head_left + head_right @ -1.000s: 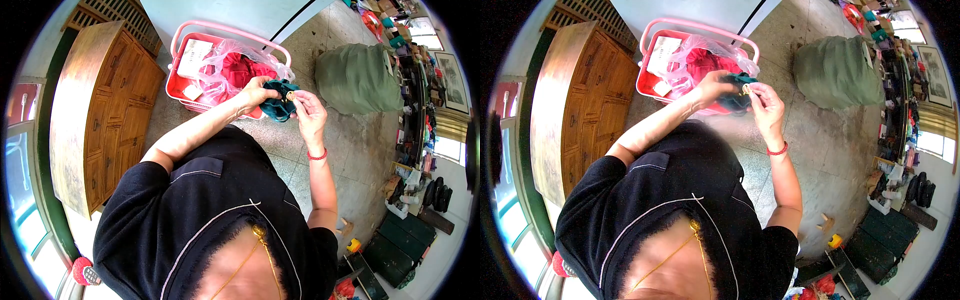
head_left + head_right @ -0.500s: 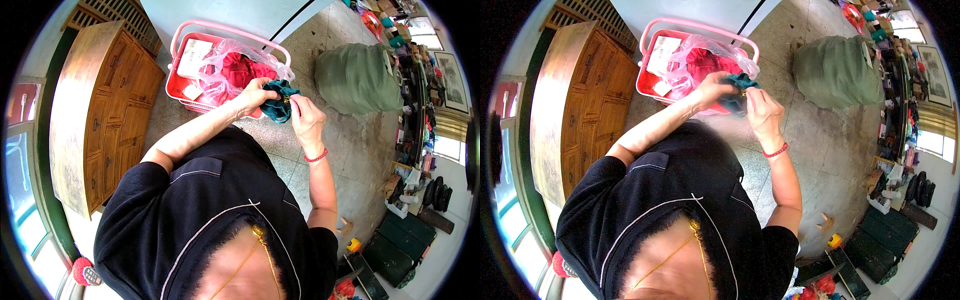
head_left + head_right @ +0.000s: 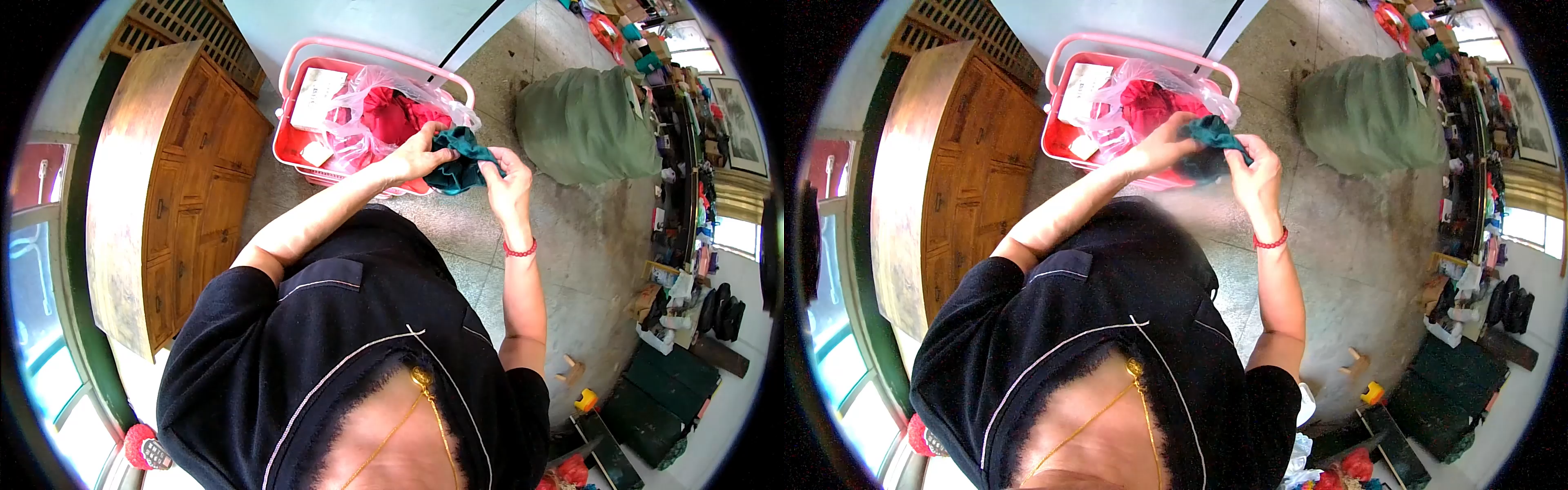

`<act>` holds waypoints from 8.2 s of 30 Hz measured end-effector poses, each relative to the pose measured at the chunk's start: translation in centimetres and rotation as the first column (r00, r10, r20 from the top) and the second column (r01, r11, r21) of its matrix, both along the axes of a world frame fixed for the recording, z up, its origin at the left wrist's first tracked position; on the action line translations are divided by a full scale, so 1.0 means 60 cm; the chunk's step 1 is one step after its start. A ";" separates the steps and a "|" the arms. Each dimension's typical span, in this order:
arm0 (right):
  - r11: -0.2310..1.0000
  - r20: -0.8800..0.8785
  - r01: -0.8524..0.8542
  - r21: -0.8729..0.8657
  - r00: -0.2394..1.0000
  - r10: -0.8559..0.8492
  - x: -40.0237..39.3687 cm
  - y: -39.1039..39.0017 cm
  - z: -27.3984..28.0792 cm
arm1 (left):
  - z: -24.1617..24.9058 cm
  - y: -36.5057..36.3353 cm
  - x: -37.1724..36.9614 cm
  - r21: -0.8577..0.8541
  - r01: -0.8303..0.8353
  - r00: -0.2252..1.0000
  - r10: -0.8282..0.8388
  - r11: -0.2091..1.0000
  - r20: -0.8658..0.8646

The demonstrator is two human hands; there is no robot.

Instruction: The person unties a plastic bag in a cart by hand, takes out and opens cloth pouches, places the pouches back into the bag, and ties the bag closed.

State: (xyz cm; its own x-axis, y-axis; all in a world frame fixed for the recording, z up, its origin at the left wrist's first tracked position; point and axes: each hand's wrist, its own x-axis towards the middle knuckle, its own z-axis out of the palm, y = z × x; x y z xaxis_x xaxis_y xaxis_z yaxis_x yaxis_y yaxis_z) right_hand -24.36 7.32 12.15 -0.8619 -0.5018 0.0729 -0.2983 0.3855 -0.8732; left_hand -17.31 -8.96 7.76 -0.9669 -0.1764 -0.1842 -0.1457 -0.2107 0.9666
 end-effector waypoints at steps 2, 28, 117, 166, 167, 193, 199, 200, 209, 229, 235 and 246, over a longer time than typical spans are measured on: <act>0.996 0.115 0.013 -0.089 0.993 -0.003 -0.010 -0.001 -0.003 | -0.010 -0.003 -0.001 -0.098 -0.036 0.997 0.030 0.995 -0.067; 0.844 0.420 -0.286 -0.455 0.766 0.486 -0.011 0.017 -0.008 | 0.059 -0.042 -0.020 -0.411 0.157 0.889 -0.310 0.898 -0.337; 0.528 -0.004 -0.367 0.765 0.818 0.575 -0.226 -0.334 -0.397 | -0.032 -0.094 0.193 -0.115 -0.710 0.677 0.719 0.695 0.161; 0.751 0.553 -0.634 0.183 0.698 0.455 -0.159 -0.232 -0.368 | 0.039 -0.092 0.146 0.135 -0.636 0.772 0.628 0.760 0.104; 0.773 0.566 -0.587 0.240 0.732 0.380 -0.165 -0.232 -0.365 | 0.043 -0.091 0.145 0.136 -0.635 0.772 0.627 0.760 0.104; 0.822 0.346 -0.498 -0.278 0.746 0.569 -0.139 -0.178 -0.219 | 0.004 -0.092 0.007 -0.391 -0.267 0.964 0.248 0.881 -0.101; 0.823 -0.209 -0.296 0.486 0.875 0.438 -0.192 -0.170 -0.231 | -0.015 -0.109 0.069 -0.844 -0.430 0.791 0.585 0.322 -0.180; 0.895 -0.495 -0.195 0.402 0.776 0.391 -0.200 -0.172 -0.244 | -0.014 -0.108 0.073 -0.924 -0.366 0.735 0.643 0.108 -0.216; 0.563 -0.252 -0.131 0.816 0.796 0.550 -0.142 -0.204 -0.214 | -0.109 -0.186 0.067 -0.334 -0.731 0.594 0.796 0.595 0.119; 0.899 0.032 -0.394 0.189 0.918 0.396 -0.200 -0.189 -0.216 | 0.051 -0.129 0.136 0.221 -0.530 0.837 0.547 0.819 -0.020; 0.571 -0.330 -0.372 0.732 0.540 0.775 -0.030 -0.229 -0.150 | 0.054 -0.127 0.137 0.328 -0.494 0.838 0.542 0.805 -0.069; 0.375 -0.268 -0.389 0.841 0.301 0.915 -0.019 -0.346 -0.314 | 0.056 -0.149 0.139 0.435 -0.610 0.739 0.674 0.662 0.012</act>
State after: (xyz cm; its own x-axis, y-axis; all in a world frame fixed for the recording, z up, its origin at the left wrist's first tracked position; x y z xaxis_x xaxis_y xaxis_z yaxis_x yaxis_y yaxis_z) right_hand -25.47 -13.46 -6.69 -0.0010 -0.9876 -0.1568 -1.0000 0.0019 -0.0054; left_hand -8.95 -17.91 11.14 -0.6593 -0.7076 -0.2542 0.2962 -0.5553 0.7771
